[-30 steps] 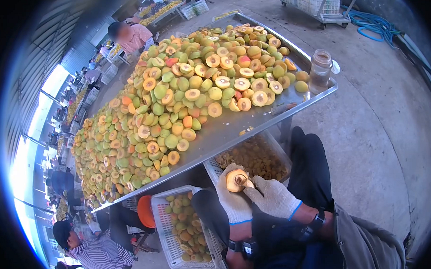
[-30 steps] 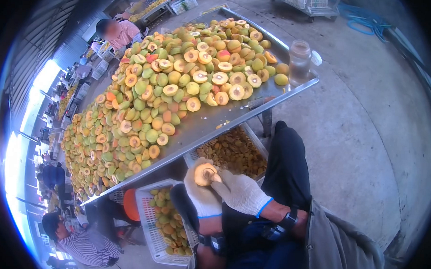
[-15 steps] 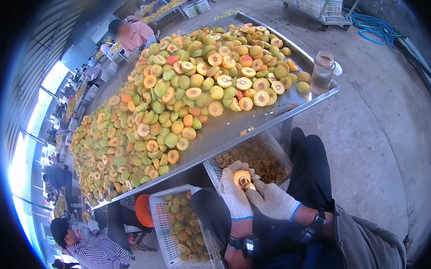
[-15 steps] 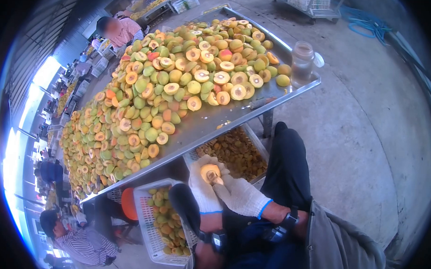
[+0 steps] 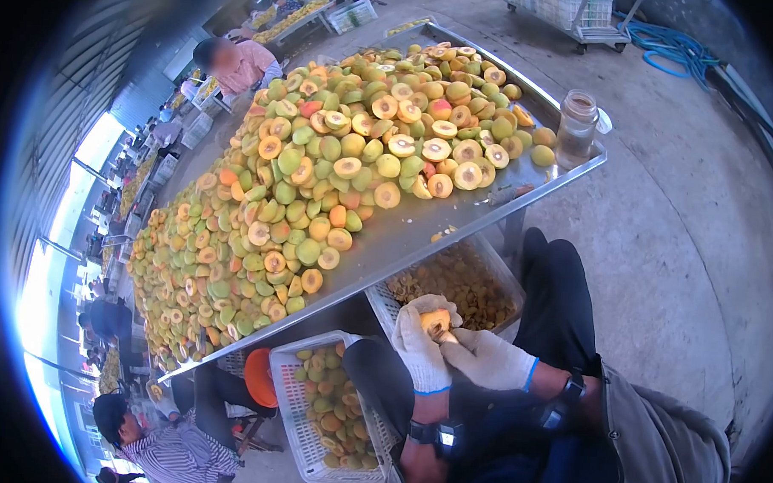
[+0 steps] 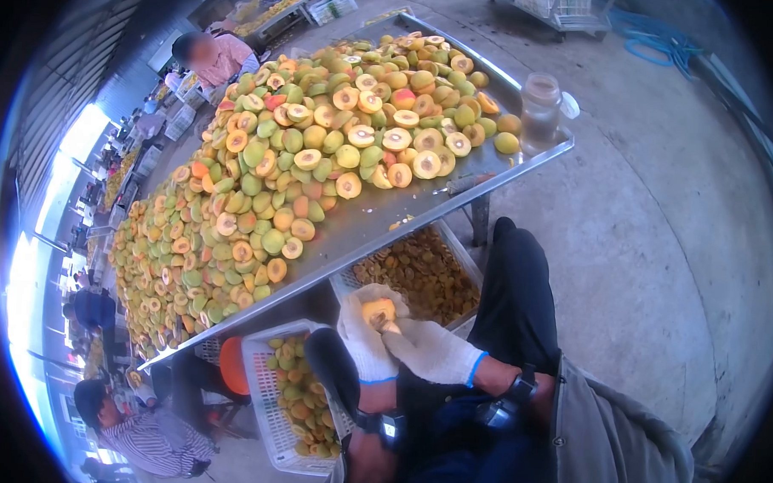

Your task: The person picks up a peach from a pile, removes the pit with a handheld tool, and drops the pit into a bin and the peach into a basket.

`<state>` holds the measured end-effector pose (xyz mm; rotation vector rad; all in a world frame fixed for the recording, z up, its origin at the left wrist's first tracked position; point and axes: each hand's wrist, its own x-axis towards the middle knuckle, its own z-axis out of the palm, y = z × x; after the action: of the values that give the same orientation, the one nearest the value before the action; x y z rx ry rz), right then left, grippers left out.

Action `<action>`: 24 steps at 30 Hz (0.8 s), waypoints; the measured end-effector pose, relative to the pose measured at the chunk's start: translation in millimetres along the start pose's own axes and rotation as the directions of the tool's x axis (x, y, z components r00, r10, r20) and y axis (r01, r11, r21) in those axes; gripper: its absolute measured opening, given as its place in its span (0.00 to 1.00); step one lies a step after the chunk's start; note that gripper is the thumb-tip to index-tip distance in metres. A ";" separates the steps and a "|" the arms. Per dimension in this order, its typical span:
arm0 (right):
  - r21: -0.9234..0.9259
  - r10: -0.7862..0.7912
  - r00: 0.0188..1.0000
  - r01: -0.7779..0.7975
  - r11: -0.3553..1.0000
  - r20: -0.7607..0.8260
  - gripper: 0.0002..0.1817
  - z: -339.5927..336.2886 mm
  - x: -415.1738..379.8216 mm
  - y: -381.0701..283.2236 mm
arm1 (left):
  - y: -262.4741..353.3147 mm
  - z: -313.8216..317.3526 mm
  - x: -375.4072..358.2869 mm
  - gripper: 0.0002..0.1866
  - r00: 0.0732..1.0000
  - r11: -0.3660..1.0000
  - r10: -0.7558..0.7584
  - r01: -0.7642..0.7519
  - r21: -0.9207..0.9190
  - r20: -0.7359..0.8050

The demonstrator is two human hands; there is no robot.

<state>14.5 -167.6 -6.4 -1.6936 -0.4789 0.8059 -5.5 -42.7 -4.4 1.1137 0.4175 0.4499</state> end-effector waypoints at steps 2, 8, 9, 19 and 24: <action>-0.188 -0.293 0.949 0.269 0.945 -0.114 0.26 6.8 1.0 17.3 | 1.9 0.7 -1.7 0.25 1.000 0.997 0.026 -0.027 0.071 0.014; 0.416 0.202 0.932 -0.319 0.851 0.302 0.27 -12.7 -7.5 -3.2 | 5.7 -0.7 -6.0 0.27 1.000 0.999 0.000 0.000 0.050 0.012; 0.406 0.211 0.914 -0.349 0.845 0.348 0.24 -14.7 -6.9 -3.9 | 1.8 -3.3 -4.0 0.28 0.999 1.000 0.016 -0.017 0.007 0.035; 0.535 0.148 0.807 -0.504 0.678 0.572 0.21 -24.0 -9.5 -5.0 | -1.4 -20.0 11.2 0.33 0.921 0.997 0.073 -0.057 -0.053 0.383; 0.482 0.166 0.830 -0.459 0.746 0.533 0.22 -31.2 -8.7 1.8 | 6.1 -15.7 10.6 0.34 0.933 0.991 -0.067 0.021 0.131 0.354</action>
<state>31.1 -195.2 -2.0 -0.9843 -0.1974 1.4678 -5.8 -22.8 -5.7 1.2767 0.1503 0.1749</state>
